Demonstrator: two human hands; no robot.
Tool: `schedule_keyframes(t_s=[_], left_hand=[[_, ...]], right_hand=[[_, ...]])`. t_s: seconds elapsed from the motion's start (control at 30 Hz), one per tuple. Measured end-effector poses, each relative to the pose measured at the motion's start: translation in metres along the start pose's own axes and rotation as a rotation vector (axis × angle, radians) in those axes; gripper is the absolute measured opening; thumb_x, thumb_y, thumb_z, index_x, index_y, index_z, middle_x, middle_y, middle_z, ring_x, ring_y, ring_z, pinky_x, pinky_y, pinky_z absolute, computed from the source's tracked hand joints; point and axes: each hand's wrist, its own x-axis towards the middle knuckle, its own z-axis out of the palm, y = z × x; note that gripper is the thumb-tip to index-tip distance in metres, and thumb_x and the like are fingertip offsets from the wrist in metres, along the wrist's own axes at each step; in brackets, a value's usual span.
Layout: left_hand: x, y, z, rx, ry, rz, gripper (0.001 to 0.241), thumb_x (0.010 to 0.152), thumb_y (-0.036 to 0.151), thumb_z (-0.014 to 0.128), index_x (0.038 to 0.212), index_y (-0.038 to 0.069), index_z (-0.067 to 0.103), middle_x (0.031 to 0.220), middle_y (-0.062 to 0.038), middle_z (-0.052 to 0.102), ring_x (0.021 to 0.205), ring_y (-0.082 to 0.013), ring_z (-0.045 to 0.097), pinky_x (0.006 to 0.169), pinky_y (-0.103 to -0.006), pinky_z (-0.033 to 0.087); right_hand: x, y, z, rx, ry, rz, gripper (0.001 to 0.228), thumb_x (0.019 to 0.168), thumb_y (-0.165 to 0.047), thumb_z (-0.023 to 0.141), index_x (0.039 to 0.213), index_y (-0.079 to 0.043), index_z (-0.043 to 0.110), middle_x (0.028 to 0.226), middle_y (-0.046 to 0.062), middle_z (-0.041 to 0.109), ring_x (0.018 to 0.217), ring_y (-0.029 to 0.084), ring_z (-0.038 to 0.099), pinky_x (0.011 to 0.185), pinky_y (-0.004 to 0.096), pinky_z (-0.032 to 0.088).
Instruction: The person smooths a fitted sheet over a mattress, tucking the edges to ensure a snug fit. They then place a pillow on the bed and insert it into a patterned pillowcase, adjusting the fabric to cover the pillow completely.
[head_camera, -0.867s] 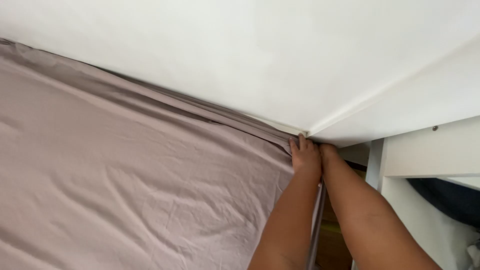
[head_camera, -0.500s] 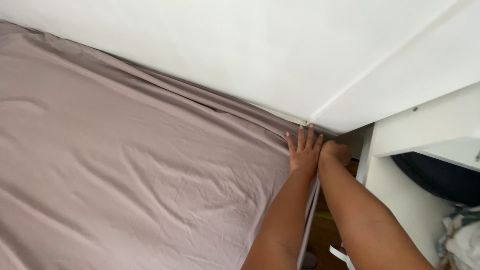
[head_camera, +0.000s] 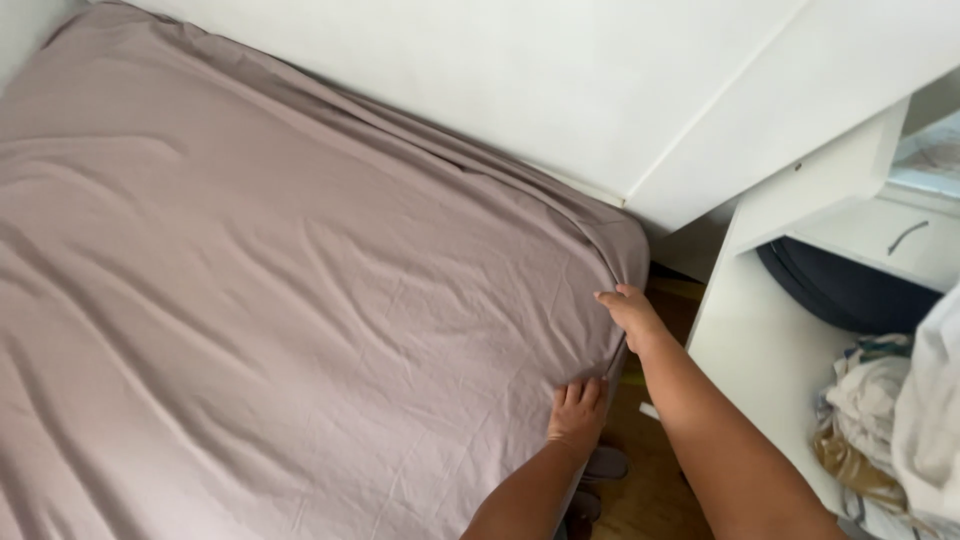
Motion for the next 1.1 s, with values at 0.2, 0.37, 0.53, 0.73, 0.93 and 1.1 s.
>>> schedule_keyframes(t_s=[0.2, 0.37, 0.53, 0.73, 0.93, 1.1], left_hand=[[-0.011, 0.005, -0.006, 0.099, -0.188, 0.032, 0.061, 0.097, 0.026, 0.052, 0.154, 0.01, 0.043, 0.158, -0.009, 0.037, 0.145, -0.0326, 0.027, 0.116, -0.0551, 0.023], [-0.005, -0.013, -0.037, 0.106, -0.343, 0.156, 0.056, 0.1, 0.026, 0.047, 0.153, 0.013, 0.04, 0.167, -0.005, 0.025, 0.157, -0.0326, 0.008, 0.123, -0.0599, 0.009], [-0.016, -0.006, -0.072, 0.222, -0.319, 0.217, 0.057, 0.1, 0.02, 0.051, 0.156, 0.012, 0.041, 0.164, -0.009, 0.029, 0.155, -0.0345, 0.016, 0.124, -0.0595, 0.014], [-0.063, -0.002, -0.077, 0.315, -0.409, 0.306, 0.047, 0.106, 0.022, 0.051, 0.151, 0.01, 0.045, 0.169, -0.012, 0.028, 0.159, -0.0361, 0.016, 0.128, -0.0586, 0.017], [-0.089, 0.002, -0.076, 0.152, -0.369, 0.166, 0.07, 0.097, 0.013, 0.051, 0.162, 0.023, 0.028, 0.166, -0.007, 0.019, 0.155, -0.0344, 0.012, 0.121, -0.0637, 0.015], [-0.083, 0.024, -0.115, 0.12, -0.439, 0.123, 0.065, 0.096, 0.012, 0.05, 0.156, 0.03, 0.033, 0.168, -0.01, 0.012, 0.154, -0.0348, 0.008, 0.119, -0.064, 0.013]], right_hand=[[-0.044, -0.002, -0.018, 0.014, -0.001, -0.215, 0.054, 0.096, -0.019, 0.061, 0.148, -0.01, 0.049, 0.156, 0.016, 0.046, 0.144, 0.031, 0.046, 0.115, 0.043, 0.04], [-0.113, 0.0, -0.049, -0.335, -0.11, -0.646, 0.05, 0.091, -0.006, 0.055, 0.141, -0.013, 0.06, 0.148, 0.015, 0.058, 0.139, 0.029, 0.054, 0.115, 0.039, 0.043], [-0.195, 0.017, -0.062, -0.854, 0.028, -0.969, 0.039, 0.087, -0.004, 0.061, 0.124, -0.013, 0.07, 0.138, 0.006, 0.065, 0.13, 0.029, 0.057, 0.125, 0.044, 0.032], [-0.216, 0.058, -0.065, -1.35, 0.13, -1.226, 0.031, 0.083, -0.012, 0.068, 0.113, -0.008, 0.071, 0.135, 0.012, 0.061, 0.139, 0.03, 0.045, 0.124, 0.056, 0.012], [-0.197, 0.067, -0.066, -0.975, 0.103, -1.335, 0.037, 0.08, -0.008, 0.068, 0.117, -0.008, 0.071, 0.132, 0.012, 0.064, 0.14, 0.027, 0.047, 0.128, 0.05, 0.016], [-0.206, 0.069, -0.068, -0.998, 0.091, -1.284, 0.042, 0.076, -0.007, 0.07, 0.118, -0.008, 0.072, 0.127, 0.01, 0.067, 0.132, 0.028, 0.051, 0.128, 0.048, 0.018]])
